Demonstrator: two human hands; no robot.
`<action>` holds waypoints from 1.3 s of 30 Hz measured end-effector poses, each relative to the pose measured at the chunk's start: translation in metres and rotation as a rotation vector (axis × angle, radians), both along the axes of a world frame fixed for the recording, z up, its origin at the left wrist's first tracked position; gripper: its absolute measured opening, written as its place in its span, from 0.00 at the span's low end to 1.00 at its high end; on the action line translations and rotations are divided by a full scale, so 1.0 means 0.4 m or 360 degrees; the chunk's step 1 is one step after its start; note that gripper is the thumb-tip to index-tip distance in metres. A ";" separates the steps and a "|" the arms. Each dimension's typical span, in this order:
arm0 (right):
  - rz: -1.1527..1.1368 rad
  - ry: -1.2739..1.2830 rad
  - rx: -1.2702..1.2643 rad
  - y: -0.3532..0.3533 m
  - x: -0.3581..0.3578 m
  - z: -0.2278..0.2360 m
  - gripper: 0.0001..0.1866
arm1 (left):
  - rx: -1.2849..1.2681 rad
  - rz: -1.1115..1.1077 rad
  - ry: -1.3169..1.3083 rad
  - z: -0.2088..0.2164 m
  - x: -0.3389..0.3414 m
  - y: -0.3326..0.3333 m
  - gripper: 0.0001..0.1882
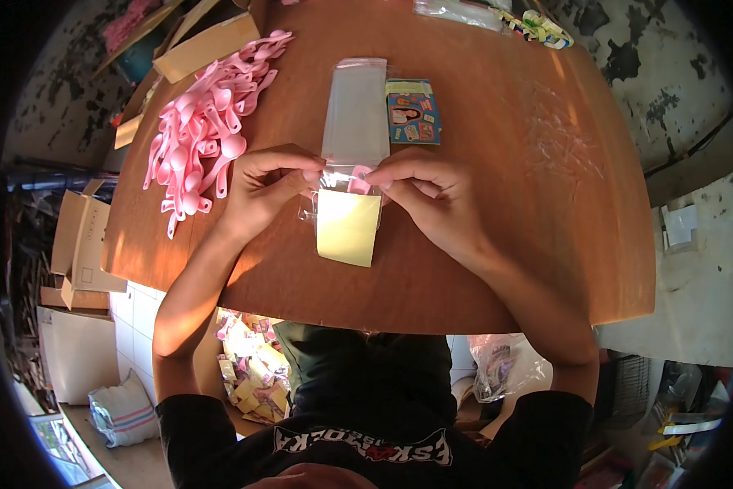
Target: The person repeatedly picks pink plastic spoons from a pile, places each into a small clear plastic bag, and seals the bag. They then affix a yellow sticky note to the bag and set it aside. This cycle is repeated multiple times throughout the clip.
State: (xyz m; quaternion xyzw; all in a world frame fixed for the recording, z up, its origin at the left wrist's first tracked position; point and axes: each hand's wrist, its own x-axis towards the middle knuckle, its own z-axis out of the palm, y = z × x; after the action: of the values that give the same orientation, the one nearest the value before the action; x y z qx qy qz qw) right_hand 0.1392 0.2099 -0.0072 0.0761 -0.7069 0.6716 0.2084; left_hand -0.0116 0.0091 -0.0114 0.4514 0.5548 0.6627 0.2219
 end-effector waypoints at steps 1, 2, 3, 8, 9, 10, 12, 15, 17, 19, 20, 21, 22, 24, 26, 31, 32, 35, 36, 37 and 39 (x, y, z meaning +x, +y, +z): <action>0.0019 0.0022 0.0006 -0.001 0.000 0.002 0.08 | -0.0002 -0.0003 0.0000 0.001 0.001 0.000 0.08; 0.0038 0.0045 0.0013 -0.003 0.000 0.004 0.09 | 0.0034 -0.0015 -0.0007 0.004 0.002 -0.001 0.08; 0.0034 0.0043 0.0012 -0.003 -0.001 0.005 0.09 | 0.0070 -0.0028 -0.0015 0.004 0.003 0.000 0.08; 0.0053 0.0133 0.0158 -0.002 0.000 0.003 0.10 | 0.0039 -0.0027 0.0018 0.002 0.002 -0.004 0.08; 0.0054 0.0132 0.0159 0.000 0.001 0.002 0.10 | 0.0024 -0.0021 0.0034 0.003 0.002 -0.005 0.08; 0.0053 0.0132 0.0190 0.001 0.002 -0.001 0.10 | 0.0024 -0.0020 0.0034 0.003 0.002 -0.006 0.08; 0.0053 0.0129 0.0221 0.002 0.004 -0.002 0.10 | 0.0002 -0.0006 0.0049 0.004 0.000 -0.008 0.08; 0.0082 0.0152 0.0202 0.001 0.007 0.004 0.09 | 0.0071 -0.0093 -0.0183 0.011 0.002 -0.011 0.09; 0.0080 0.0066 0.0243 0.001 0.011 0.013 0.09 | 0.0062 -0.0099 -0.0194 0.017 0.002 -0.013 0.08; 0.0093 0.0087 0.0142 -0.012 0.006 0.009 0.09 | 0.0052 -0.0103 -0.0199 0.017 0.003 -0.013 0.08; 0.0105 0.0110 0.0043 -0.017 0.005 0.007 0.09 | 0.0035 -0.0047 -0.0091 0.011 0.004 -0.012 0.07; 0.0105 0.0109 0.0044 -0.016 0.003 0.005 0.09 | 0.0019 0.0008 0.0018 0.006 0.005 -0.010 0.07; 0.0088 0.0148 0.0140 -0.015 0.000 0.004 0.10 | 0.0020 0.0008 0.0018 0.005 0.006 -0.007 0.07; 0.0070 0.0187 0.0235 -0.016 -0.003 0.001 0.11 | 0.0065 0.0028 -0.0007 0.003 0.007 -0.002 0.07; 0.0041 0.0133 0.0177 -0.024 -0.005 -0.001 0.12 | 0.0028 0.0056 0.0001 0.001 0.000 -0.005 0.07; -0.0015 0.0098 0.0234 -0.024 -0.006 -0.008 0.13 | -0.0014 0.0106 -0.0102 0.009 0.002 -0.001 0.10; -0.0026 0.0090 0.0246 -0.024 -0.006 -0.009 0.12 | -0.0026 0.0089 -0.0099 0.010 -0.001 -0.003 0.13; -0.0052 0.0069 0.0157 -0.028 -0.003 -0.012 0.12 | -0.0035 -0.0022 -0.0121 0.025 -0.002 -0.002 0.22; -0.0053 0.0073 0.0157 -0.026 -0.004 -0.018 0.12 | -0.0033 -0.0113 -0.0150 0.030 -0.001 -0.001 0.26; -0.0056 0.0096 0.0124 -0.024 -0.006 -0.025 0.15 | -0.0033 -0.0114 -0.0146 0.029 0.000 0.001 0.26; -0.0056 0.0122 0.0089 -0.025 -0.004 -0.027 0.18 | -0.0218 -0.0177 -0.0077 0.021 0.002 0.004 0.33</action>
State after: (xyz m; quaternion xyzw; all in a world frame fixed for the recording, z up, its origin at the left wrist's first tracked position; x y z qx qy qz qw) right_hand 0.1375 0.1999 -0.0181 0.0953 -0.7182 0.6444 0.2449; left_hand -0.0109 0.0107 -0.0030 0.4492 0.5674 0.6206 0.3019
